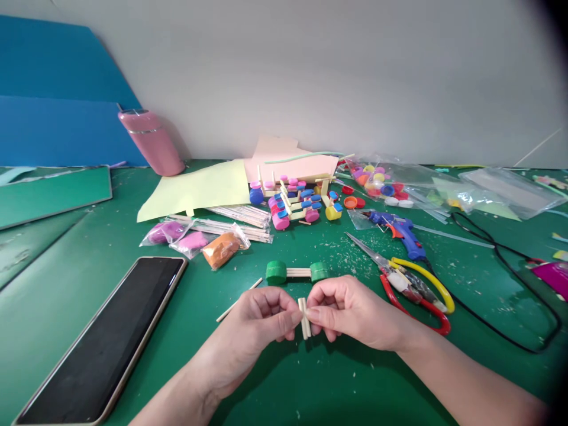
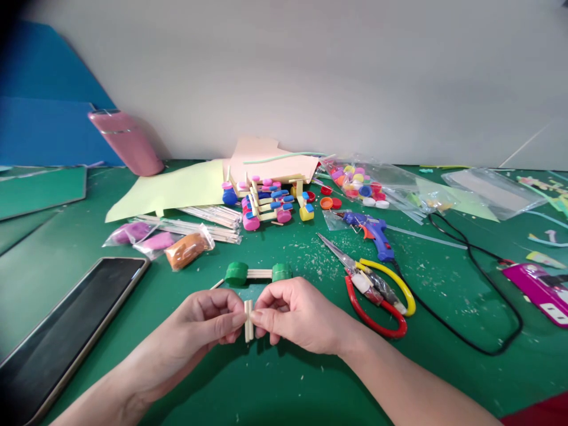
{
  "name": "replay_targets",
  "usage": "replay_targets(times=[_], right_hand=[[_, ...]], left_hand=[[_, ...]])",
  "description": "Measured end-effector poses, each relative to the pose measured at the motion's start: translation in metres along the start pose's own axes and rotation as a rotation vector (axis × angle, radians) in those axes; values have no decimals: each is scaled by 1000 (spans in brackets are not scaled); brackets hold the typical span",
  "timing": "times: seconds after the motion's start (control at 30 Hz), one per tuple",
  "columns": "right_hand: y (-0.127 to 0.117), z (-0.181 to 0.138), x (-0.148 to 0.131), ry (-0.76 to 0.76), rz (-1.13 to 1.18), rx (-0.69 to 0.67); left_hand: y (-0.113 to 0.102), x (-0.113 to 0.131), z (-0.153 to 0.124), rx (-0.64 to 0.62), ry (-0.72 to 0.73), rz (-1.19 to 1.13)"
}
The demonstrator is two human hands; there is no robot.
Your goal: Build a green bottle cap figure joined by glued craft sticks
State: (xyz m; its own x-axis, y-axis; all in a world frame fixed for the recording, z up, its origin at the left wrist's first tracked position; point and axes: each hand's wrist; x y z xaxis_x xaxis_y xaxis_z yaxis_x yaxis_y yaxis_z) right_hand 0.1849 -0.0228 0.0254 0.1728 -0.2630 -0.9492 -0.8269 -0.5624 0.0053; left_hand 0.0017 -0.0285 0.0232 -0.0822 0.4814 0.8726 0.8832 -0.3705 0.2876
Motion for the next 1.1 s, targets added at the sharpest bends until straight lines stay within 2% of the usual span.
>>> replay_targets(times=[1.1], right_hand=[[1, 1, -2, -47, 32, 32]], left_hand=[[3, 4, -2, 16, -13, -48]])
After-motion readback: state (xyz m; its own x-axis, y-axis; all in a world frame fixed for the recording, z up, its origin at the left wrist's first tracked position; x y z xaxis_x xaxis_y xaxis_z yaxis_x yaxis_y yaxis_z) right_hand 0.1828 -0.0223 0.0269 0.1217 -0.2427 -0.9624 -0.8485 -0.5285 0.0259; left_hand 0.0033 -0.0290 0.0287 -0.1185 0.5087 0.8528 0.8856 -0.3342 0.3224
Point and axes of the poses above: each hand's wrist, its own z-axis towards the middle knuckle, its own y-axis out of the palm, x = y × z, and after that the axes turned 1 degree about -z, right-handed
